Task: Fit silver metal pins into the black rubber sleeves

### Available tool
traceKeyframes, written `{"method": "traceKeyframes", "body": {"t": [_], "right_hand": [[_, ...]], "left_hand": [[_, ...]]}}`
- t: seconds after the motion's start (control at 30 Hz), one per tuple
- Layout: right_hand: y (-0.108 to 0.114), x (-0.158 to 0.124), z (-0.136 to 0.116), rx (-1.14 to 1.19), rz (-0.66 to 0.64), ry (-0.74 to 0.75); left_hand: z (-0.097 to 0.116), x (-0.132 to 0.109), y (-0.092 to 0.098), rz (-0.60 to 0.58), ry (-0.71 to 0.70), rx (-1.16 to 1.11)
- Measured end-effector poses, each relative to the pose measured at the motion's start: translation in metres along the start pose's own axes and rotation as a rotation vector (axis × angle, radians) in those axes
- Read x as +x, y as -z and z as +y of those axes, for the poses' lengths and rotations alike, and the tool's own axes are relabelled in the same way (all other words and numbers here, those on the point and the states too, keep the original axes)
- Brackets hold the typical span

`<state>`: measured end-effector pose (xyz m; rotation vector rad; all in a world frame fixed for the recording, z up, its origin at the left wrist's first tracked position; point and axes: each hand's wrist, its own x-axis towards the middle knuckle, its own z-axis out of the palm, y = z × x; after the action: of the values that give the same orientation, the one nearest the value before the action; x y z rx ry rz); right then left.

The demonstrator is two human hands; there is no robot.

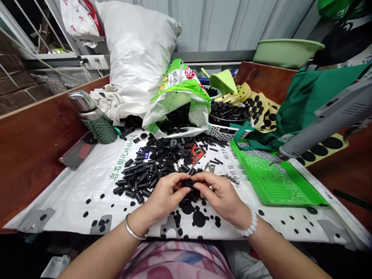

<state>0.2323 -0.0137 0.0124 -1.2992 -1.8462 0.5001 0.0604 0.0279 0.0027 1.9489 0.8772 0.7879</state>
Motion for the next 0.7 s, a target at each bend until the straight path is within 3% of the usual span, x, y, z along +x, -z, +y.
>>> {"method": "traceKeyframes", "body": {"t": [0.3,0.7], "right_hand": [[-0.008,-0.004,0.003,-0.125,0.084,0.159],[-0.016,-0.009,0.0,0.009,0.038,-0.176]], "left_hand": [[0.002,-0.002,0.002,0.011,-0.073,0.11],[-0.008,-0.008,-0.002,0.048,-0.356,0.48]]}}
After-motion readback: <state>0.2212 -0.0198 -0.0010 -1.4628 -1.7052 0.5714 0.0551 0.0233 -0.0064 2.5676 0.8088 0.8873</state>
